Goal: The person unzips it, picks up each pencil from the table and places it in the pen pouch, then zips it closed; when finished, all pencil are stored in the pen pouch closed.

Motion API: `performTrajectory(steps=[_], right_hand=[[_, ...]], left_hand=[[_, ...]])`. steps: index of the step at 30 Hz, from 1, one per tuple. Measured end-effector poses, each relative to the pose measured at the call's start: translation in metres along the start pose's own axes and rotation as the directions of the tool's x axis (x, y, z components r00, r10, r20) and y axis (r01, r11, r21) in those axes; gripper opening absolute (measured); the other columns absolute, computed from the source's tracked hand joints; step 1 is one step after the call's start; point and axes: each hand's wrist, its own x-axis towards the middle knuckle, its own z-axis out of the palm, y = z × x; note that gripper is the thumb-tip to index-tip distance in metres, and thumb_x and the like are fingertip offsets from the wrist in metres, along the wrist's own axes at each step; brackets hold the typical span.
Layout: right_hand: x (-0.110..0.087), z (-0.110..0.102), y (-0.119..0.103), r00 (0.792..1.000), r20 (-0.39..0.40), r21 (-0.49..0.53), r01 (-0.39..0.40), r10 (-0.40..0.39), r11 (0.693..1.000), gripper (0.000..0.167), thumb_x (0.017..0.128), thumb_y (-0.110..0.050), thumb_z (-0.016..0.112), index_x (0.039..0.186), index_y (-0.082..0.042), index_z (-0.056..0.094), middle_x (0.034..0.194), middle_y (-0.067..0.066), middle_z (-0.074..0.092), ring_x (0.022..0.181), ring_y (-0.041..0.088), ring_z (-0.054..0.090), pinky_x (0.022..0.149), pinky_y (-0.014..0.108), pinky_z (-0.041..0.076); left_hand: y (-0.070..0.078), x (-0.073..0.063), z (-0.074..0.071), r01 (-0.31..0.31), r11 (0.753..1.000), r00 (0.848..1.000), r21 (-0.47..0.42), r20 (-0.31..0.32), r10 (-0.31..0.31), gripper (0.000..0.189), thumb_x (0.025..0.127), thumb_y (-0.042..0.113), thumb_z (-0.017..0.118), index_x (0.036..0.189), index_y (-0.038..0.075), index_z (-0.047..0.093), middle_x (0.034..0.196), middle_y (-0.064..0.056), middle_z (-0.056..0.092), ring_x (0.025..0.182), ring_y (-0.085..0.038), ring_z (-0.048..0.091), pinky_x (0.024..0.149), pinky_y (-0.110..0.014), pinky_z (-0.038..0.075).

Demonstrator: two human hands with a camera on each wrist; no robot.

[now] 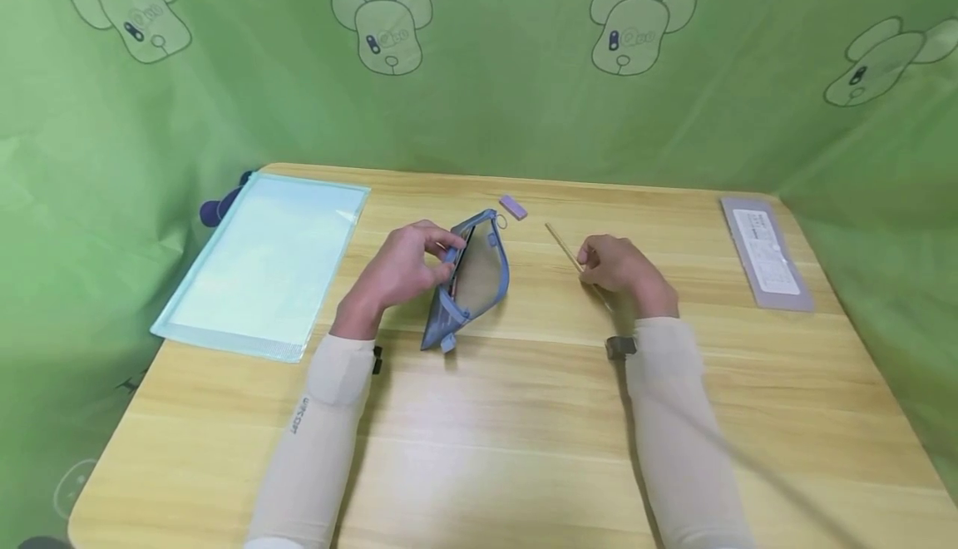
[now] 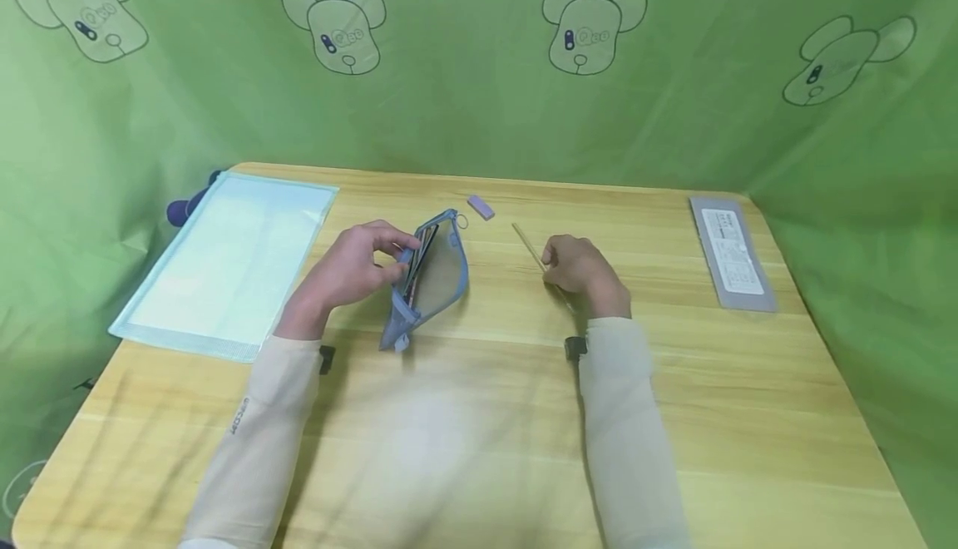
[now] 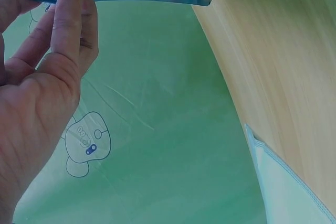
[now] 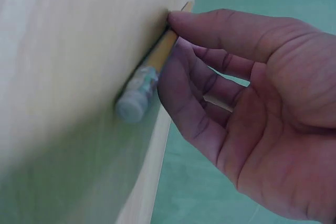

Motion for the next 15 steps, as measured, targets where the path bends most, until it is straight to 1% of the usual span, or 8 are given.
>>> performTrajectory(steps=[6,10,15], right_hand=[[0.002,0.006,-0.007,1.0,-0.003,0.004,-0.016,0.016,1.0,0.022,0.098,-0.007,0.07,0.117,-0.004,0.059,0.111,0.016,0.062,0.095,0.028,0.059,0.084,0.039,0.051],[0.003,0.009,-0.012,1.0,-0.01,-0.003,-0.03,0.029,1.0,0.024,0.097,-0.008,0.071,0.117,-0.003,0.058,0.109,0.016,0.061,0.091,0.027,0.059,0.08,0.036,0.051],[0.002,0.007,-0.015,0.997,-0.015,0.048,-0.071,0.071,0.996,0.032,0.098,-0.013,0.071,0.124,-0.002,0.055,0.121,0.021,0.063,0.098,0.029,0.062,0.085,0.038,0.054]], left_hand=[[0.0,0.001,-0.001,0.001,1.0,1.0,0.001,0.003,-0.001,0.037,0.096,0.002,0.071,0.133,0.004,0.074,0.138,-0.013,0.068,0.119,-0.03,0.072,0.082,-0.03,0.057],[0.0,0.0,-0.001,0.005,1.0,1.0,-0.005,0.003,-0.005,0.037,0.096,0.001,0.072,0.133,0.004,0.074,0.14,-0.013,0.067,0.119,-0.03,0.072,0.08,-0.029,0.057],[0.001,-0.001,-0.002,0.005,1.0,1.0,-0.003,0.0,-0.005,0.038,0.096,0.002,0.072,0.133,0.003,0.074,0.14,-0.014,0.067,0.119,-0.031,0.072,0.078,-0.029,0.057]])
